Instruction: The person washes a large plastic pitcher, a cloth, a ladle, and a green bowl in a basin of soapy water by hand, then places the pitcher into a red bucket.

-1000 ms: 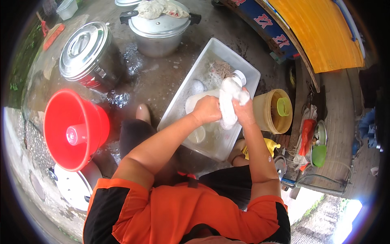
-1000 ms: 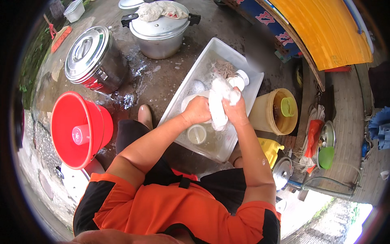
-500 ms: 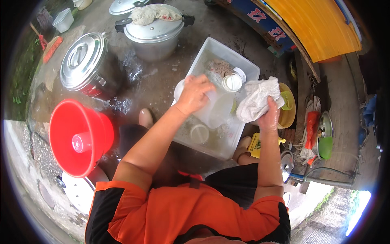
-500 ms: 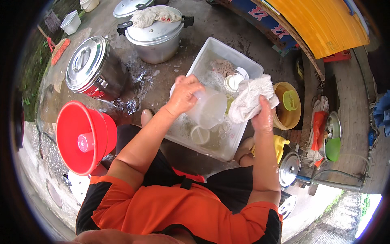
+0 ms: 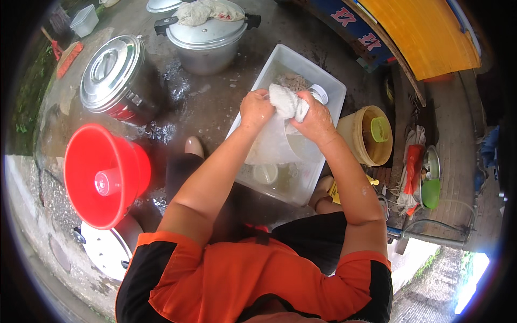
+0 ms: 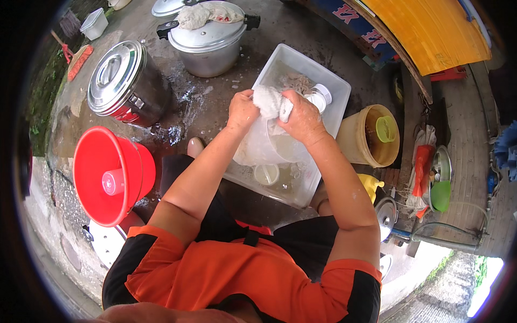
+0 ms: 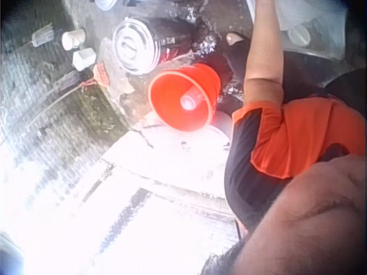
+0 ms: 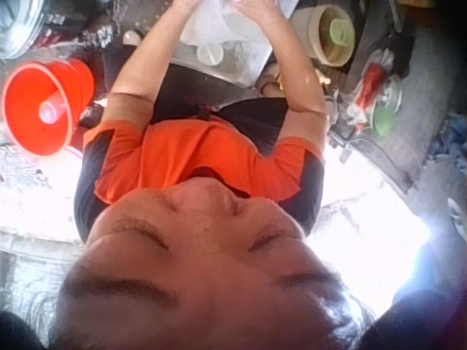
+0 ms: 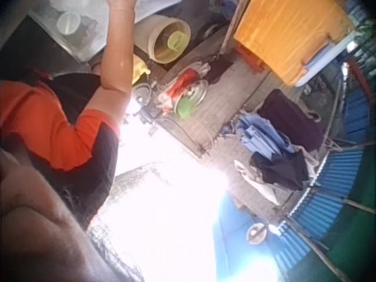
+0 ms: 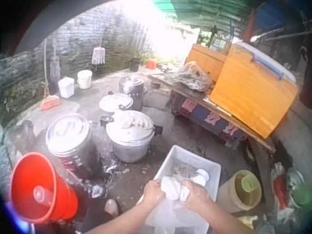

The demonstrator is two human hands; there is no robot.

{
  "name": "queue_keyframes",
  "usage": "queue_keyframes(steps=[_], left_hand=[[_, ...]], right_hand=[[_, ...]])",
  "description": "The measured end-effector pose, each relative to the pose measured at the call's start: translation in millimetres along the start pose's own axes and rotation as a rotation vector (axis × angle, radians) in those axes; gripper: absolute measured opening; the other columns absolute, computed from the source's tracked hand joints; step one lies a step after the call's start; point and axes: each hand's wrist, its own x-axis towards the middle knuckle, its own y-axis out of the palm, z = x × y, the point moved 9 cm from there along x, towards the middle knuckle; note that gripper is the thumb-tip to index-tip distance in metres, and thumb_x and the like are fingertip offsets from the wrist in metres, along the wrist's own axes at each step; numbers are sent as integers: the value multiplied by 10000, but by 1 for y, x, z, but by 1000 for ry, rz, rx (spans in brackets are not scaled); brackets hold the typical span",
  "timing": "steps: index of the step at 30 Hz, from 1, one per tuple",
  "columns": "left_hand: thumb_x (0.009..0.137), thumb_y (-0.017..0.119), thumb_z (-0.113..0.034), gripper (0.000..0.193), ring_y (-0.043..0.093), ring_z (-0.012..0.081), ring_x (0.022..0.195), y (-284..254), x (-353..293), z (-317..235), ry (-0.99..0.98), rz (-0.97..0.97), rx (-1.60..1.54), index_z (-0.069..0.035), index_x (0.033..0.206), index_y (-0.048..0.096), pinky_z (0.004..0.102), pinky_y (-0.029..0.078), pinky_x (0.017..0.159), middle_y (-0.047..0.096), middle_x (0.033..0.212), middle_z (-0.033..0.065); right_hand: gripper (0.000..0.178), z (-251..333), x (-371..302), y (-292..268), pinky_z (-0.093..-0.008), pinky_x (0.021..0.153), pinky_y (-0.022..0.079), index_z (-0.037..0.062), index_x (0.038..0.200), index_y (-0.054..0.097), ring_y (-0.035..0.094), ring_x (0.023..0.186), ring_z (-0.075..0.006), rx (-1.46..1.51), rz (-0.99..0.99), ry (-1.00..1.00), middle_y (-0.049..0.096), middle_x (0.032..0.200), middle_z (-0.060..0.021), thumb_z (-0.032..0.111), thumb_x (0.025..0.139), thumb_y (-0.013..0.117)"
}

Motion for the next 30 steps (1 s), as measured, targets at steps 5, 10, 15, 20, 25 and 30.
queue_keyframes(steps=[5,10,15,20,25,30], left_hand=[[676,572,-188,196,609,330,807,-16,-7,-23,8,-62,276,-63,792,672,389,438,762,655,788,152],[667,552,-161,198,597,325,832,-21,-6,-33,96,-79,322,-61,792,668,386,412,802,651,811,158],[681,548,-154,194,595,333,836,-29,0,-19,44,-160,260,-55,798,666,382,421,796,650,820,162],[727,632,-290,248,599,337,717,-37,0,-12,0,-264,154,-49,775,664,377,449,693,624,726,176],[747,593,-250,211,586,338,820,-42,-3,-28,-44,-229,143,-50,708,645,374,412,769,640,792,165],[759,613,-281,253,577,325,787,-45,-2,-23,-15,-268,130,-53,650,620,375,383,742,630,749,139]], right_hand=[[546,-63,-22,31,-440,805,463,53,1161,427,581,933,-391,-132,154,458,617,969,-227,305,735,657],[505,-59,-43,6,-444,801,455,20,1160,470,577,929,-417,-56,22,468,607,954,-270,347,801,608],[423,-34,-47,-68,-399,786,464,22,1120,511,610,879,-362,33,-311,439,621,914,-235,339,850,586],[369,-23,-49,-93,-326,848,430,21,1208,462,561,960,-223,567,-558,343,578,1051,-172,246,916,483],[415,16,-49,-61,-418,869,426,37,1190,507,516,1038,-425,-33,-32,187,549,1119,-258,344,922,427],[436,-26,-45,-65,-415,791,452,7,1027,606,583,906,-399,17,-21,488,621,904,-232,394,919,438]])
